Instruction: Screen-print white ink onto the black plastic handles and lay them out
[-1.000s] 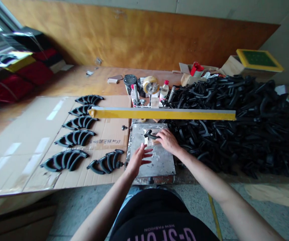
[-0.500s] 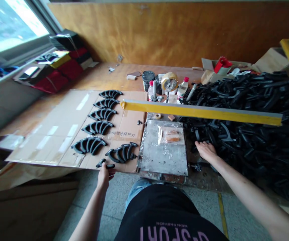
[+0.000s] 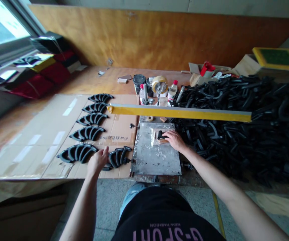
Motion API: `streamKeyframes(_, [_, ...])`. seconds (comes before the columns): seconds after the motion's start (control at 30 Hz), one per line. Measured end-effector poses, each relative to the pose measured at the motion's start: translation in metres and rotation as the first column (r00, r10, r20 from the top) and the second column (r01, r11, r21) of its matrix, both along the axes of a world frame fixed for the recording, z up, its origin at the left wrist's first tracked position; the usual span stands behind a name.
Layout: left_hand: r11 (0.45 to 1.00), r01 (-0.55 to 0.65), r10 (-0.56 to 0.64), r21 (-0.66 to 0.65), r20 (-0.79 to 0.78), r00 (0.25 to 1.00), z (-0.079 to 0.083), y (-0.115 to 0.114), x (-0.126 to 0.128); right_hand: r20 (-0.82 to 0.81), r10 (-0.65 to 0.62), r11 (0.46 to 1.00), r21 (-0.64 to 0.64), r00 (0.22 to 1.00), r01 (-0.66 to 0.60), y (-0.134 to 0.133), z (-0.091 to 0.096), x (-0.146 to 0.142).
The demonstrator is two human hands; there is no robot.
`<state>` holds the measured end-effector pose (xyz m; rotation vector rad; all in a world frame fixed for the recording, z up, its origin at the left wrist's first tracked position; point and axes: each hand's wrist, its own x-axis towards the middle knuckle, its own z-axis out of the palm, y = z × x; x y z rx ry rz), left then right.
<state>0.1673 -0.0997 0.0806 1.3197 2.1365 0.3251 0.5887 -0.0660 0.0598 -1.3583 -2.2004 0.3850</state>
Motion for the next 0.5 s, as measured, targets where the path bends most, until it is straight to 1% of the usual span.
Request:
streamKeyframes(0.03, [0.996,0.03,-0.033,0.079,0.044,0.998,0.014,0.01,0.017,0.021,0.023,1.0,0.016,1.0,-0.023,0.001,-0.004,-0.005])
streamKeyframes(0.07, [0.983,0.053,-0.075,0.175,0.125,0.989,0.03,0.02,0.036,0.045,0.036,0.999,0.029,0.998,-0.038,0.002,-0.007,-0.009])
streamKeyframes(0.1, [0.96,0.051,-0.114,0.274,0.219,0.969,0.046,0.03,0.056,0.072,0.042,0.998,0.04,0.996,-0.045,0.002,-0.01,-0.011])
streamKeyframes(0.13, [0.931,0.021,-0.144,0.363,0.316,0.938,0.062,0.038,0.077,0.104,0.041,0.998,0.049,0.994,-0.047,0.002,-0.012,-0.012])
streamKeyframes(0.2, [0.863,-0.072,-0.221,0.5,0.502,0.836,0.094,0.051,0.116,0.179,0.026,0.997,0.07,0.984,-0.039,0.001,-0.013,-0.014])
streamKeyframes(0.23, [0.831,-0.116,-0.27,0.544,0.577,0.771,0.107,0.056,0.133,0.212,0.014,0.996,0.079,0.977,-0.032,0.0,-0.012,-0.016])
streamKeyframes(0.27, [0.815,-0.142,-0.318,0.561,0.64,0.7,0.118,0.059,0.147,0.235,0.005,0.996,0.088,0.972,-0.026,-0.002,-0.011,-0.017])
streamKeyframes(0.3, [0.809,-0.158,-0.357,0.566,0.686,0.634,0.126,0.061,0.158,0.245,0.001,0.995,0.093,0.97,-0.025,-0.003,-0.009,-0.019])
streamKeyframes(0.33, [0.81,-0.164,-0.38,0.563,0.717,0.584,0.131,0.061,0.165,0.235,-0.002,0.995,0.094,0.972,-0.021,-0.005,-0.006,-0.02])
streamKeyframes(0.37, [0.817,-0.162,-0.389,0.554,0.735,0.555,0.134,0.06,0.168,0.192,-0.025,0.996,0.09,0.981,0.008,-0.006,-0.002,-0.018])
streamKeyframes(0.43, [0.827,-0.17,-0.373,0.537,0.749,0.547,0.132,0.051,0.165,0.049,-0.141,0.988,0.067,0.989,0.138,-0.008,0.006,-0.006])
streamKeyframes(0.5, [0.857,-0.138,-0.335,0.497,0.74,0.583,0.122,0.036,0.153,-0.081,-0.301,0.952,0.025,0.95,0.304,-0.006,0.015,0.018])
